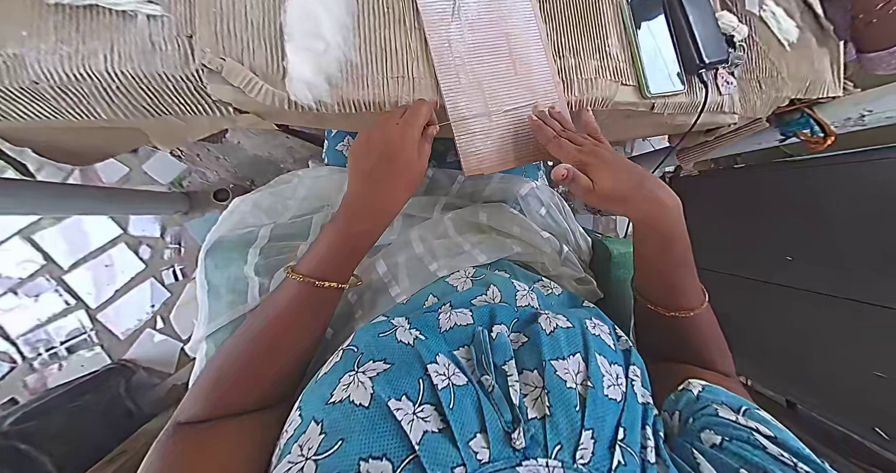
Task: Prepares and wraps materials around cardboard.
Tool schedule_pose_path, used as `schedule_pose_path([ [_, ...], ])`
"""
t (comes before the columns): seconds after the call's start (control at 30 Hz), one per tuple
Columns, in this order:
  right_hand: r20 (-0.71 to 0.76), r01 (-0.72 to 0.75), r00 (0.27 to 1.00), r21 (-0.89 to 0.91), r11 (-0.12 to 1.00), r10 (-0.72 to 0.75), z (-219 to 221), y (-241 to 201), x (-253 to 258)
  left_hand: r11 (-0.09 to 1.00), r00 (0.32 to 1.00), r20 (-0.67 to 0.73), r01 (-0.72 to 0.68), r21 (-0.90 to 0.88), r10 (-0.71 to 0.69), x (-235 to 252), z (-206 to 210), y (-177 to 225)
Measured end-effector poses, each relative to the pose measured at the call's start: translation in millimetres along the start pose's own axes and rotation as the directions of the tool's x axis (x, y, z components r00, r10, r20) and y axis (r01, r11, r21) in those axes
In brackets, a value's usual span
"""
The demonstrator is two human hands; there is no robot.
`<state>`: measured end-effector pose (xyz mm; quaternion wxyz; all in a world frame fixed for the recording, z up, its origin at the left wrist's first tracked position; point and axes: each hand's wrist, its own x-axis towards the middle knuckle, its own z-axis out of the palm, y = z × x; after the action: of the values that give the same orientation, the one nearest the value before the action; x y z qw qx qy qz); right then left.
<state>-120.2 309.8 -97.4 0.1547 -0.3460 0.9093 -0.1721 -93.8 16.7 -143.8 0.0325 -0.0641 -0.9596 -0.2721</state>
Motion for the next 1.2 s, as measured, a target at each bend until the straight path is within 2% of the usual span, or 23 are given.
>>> schedule_pose_path([
  [0.1,-0.185,0.011,0.983,0.088,0.996,0.005,-9.5,10.4,-6.0,0.999,0.999,-0.046,-0.014,-0.042,0.012,-3.9,-2.3,-7.8],
  [0.2,-0.451,0.055,0.893,0.076,0.996,-0.015,-14.5,17.8,13.0,0.997,0.994,-0.106,-0.033,-0.076,0.025,-4.5,-4.9,-12.0],
  [0.3,-0.562,0.024,0.827,0.067,0.997,0.018,-14.2,7.6,35.8,0.997,0.988,-0.151,-0.046,-0.065,0.036,-6.6,-9.2,-15.1],
  [0.37,-0.546,0.013,0.838,0.058,0.998,0.021,-14.1,-0.8,47.5,0.997,0.978,-0.201,-0.065,-0.05,0.054,-8.3,-10.6,-17.0],
  [0.5,-0.417,-0.02,0.909,0.016,1.0,0.025,-15.9,-3.2,66.4,0.993,0.943,-0.313,-0.115,0.011,0.113,-5.2,-8.2,-17.9],
  [0.63,-0.411,-0.063,0.91,-0.034,0.997,0.044,-12.0,8.9,88.5,0.988,0.925,-0.351,-0.122,0.091,0.146,11.9,-1.3,-20.5],
  [0.7,-0.417,-0.102,0.906,-0.053,0.993,0.071,-9.5,16.5,100.7,0.987,0.927,-0.343,-0.116,0.112,0.148,22.4,2.8,-22.9],
  [0.83,-0.437,-0.169,0.893,-0.108,0.98,0.106,-3.0,21.3,118.7,0.997,0.973,-0.22,-0.048,0.067,0.062,34.6,-0.1,-22.0],
  [0.93,-0.432,-0.182,0.896,-0.152,0.971,0.101,-2.3,21.7,120.2,0.996,0.974,-0.217,-0.057,0.065,0.07,38.6,0.1,-23.8],
  [1.07,-0.278,-0.103,0.959,-0.17,0.98,0.053,-10.2,15.3,119.7,0.994,0.972,-0.223,-0.058,0.091,0.077,39.7,0.4,-23.5],
  [1.13,-0.167,-0.057,0.986,-0.151,0.987,0.031,-4.1,7.2,125.0,0.994,0.975,-0.214,-0.046,0.101,0.067,40.1,-0.6,-21.6],
  [1.2,-0.089,-0.07,0.994,-0.166,0.984,0.056,9.0,2.4,128.7,0.992,0.977,-0.202,-0.045,0.115,0.067,40.1,0.3,-20.7],
])
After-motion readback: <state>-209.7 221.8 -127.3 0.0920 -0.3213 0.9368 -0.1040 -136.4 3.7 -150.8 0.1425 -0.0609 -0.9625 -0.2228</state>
